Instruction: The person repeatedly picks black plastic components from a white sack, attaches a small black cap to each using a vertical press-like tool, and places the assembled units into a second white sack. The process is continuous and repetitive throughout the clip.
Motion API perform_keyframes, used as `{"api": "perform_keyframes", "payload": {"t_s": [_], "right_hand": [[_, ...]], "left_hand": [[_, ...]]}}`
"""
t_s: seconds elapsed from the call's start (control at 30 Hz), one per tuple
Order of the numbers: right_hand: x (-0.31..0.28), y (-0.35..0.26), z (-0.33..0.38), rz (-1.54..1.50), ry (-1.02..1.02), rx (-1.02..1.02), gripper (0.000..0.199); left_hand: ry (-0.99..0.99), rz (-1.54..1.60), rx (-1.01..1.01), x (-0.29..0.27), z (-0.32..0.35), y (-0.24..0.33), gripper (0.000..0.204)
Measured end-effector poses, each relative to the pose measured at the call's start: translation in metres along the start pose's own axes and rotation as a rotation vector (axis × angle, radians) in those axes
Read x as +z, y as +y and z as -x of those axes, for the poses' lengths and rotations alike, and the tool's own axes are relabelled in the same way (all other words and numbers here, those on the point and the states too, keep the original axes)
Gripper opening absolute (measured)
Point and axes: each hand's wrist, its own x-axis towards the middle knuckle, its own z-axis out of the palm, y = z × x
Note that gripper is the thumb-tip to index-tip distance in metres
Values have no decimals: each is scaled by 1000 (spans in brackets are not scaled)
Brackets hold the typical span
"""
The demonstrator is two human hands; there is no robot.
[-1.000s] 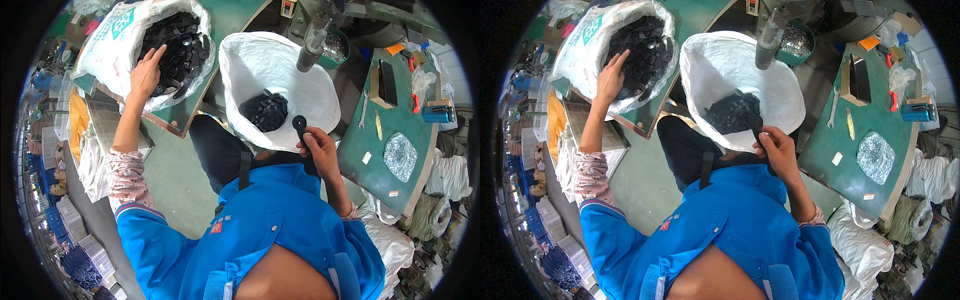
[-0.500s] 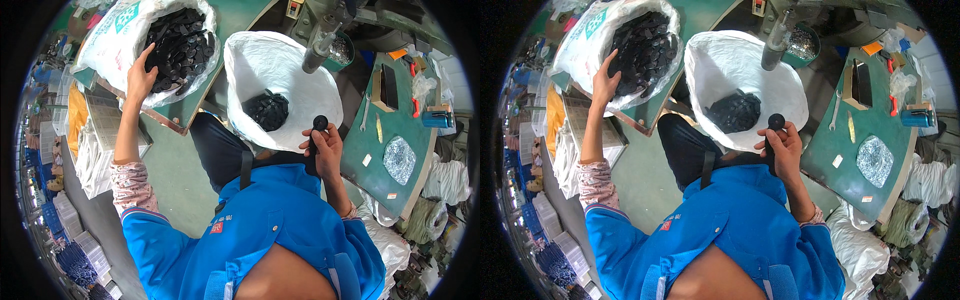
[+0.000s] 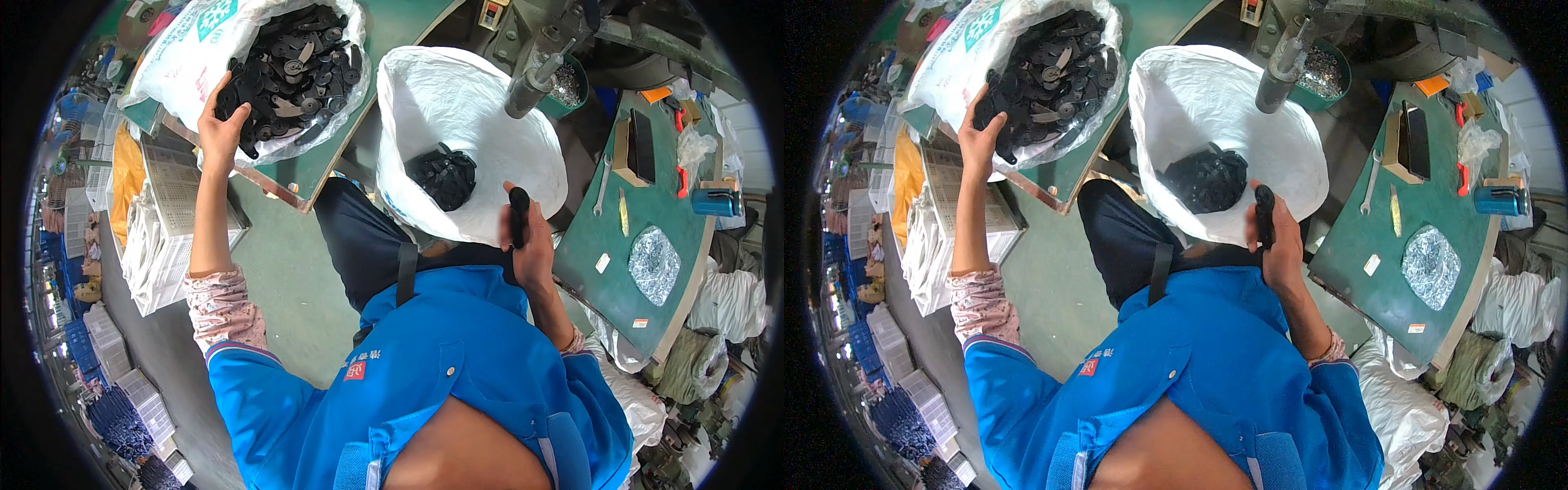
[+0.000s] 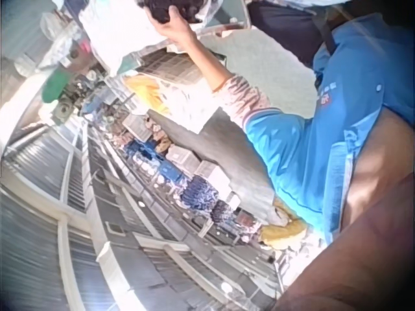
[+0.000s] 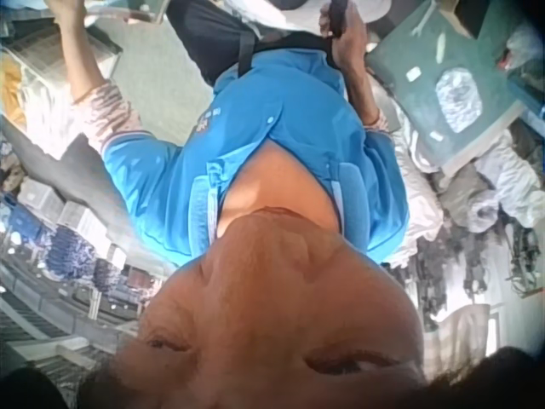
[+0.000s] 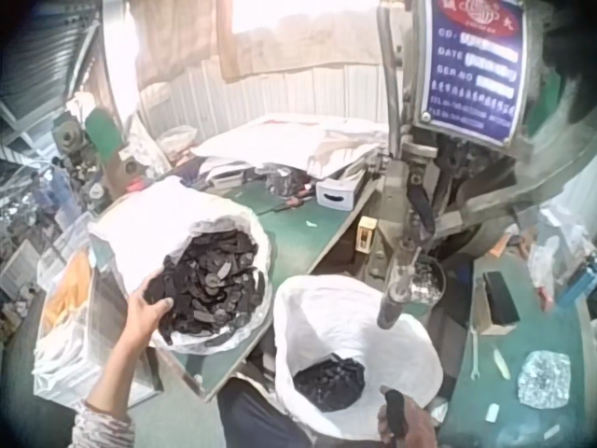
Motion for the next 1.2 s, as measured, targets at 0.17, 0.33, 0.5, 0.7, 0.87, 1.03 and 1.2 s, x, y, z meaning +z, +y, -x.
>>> {"api": "perform_keyframes", "payload": {"t_s": [0.17, 0.33, 0.5, 0.7, 0.87, 1.03, 1.2], "right_hand": [[-4, 3, -1, -33, 49, 35, 34], [-9, 8, -8, 171, -19, -56, 21], [18, -42, -48, 190, -189, -155, 28], [37, -72, -70, 234, -227, -182, 36], [19, -81, -73, 243, -138, -281, 26], [8, -111, -81, 416, -42, -522, 26], [30, -174, -101, 288, 36, -407, 31]], "left_hand": [[7, 215, -73, -1, 5, -3, 60], [-145, 529, -191, 39, 40, 56, 66], [-364, 781, -255, 113, 79, 91, 67], [-559, 862, -207, 178, 111, 119, 65], [-616, 905, -186, 197, 118, 128, 63], [-608, 1048, -289, 201, 118, 130, 73], [-540, 1105, -302, 198, 118, 125, 73]]}}
